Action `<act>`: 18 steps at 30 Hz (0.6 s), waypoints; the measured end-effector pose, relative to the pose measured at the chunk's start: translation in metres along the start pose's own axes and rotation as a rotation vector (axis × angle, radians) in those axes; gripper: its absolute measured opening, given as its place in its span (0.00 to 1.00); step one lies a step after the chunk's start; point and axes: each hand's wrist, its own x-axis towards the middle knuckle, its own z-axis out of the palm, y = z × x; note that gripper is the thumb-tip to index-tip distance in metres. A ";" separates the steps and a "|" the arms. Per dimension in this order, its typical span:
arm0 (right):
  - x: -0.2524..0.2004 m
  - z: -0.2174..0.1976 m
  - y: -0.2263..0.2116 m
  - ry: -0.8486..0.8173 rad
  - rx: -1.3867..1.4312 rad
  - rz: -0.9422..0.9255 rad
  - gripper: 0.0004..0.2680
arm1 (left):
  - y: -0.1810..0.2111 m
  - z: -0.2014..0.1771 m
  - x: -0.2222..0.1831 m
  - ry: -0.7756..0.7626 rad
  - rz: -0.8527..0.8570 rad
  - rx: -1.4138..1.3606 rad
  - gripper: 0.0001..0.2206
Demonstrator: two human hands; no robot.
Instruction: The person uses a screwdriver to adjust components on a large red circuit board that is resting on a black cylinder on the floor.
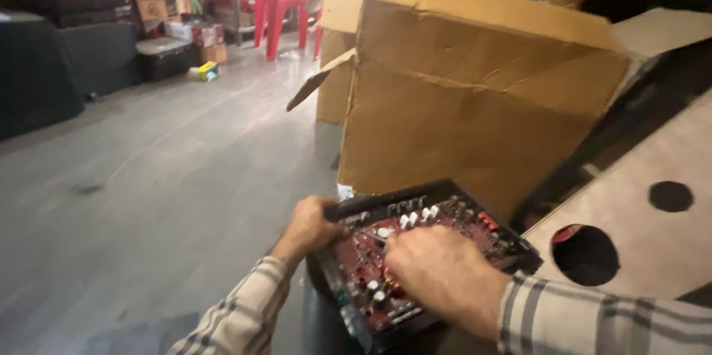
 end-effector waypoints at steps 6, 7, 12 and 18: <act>0.005 0.004 -0.001 -0.011 -0.089 0.018 0.16 | -0.001 -0.004 0.005 -0.010 -0.038 0.029 0.24; 0.011 0.005 0.001 -0.104 -0.017 0.151 0.13 | -0.003 -0.002 0.008 -0.014 -0.030 0.032 0.25; 0.025 -0.003 0.025 -0.140 0.655 0.565 0.12 | -0.014 0.009 0.016 -0.088 -0.025 -0.083 0.26; 0.010 -0.033 0.030 -0.401 1.446 0.831 0.15 | -0.014 -0.007 0.001 -0.230 -0.036 -0.498 0.21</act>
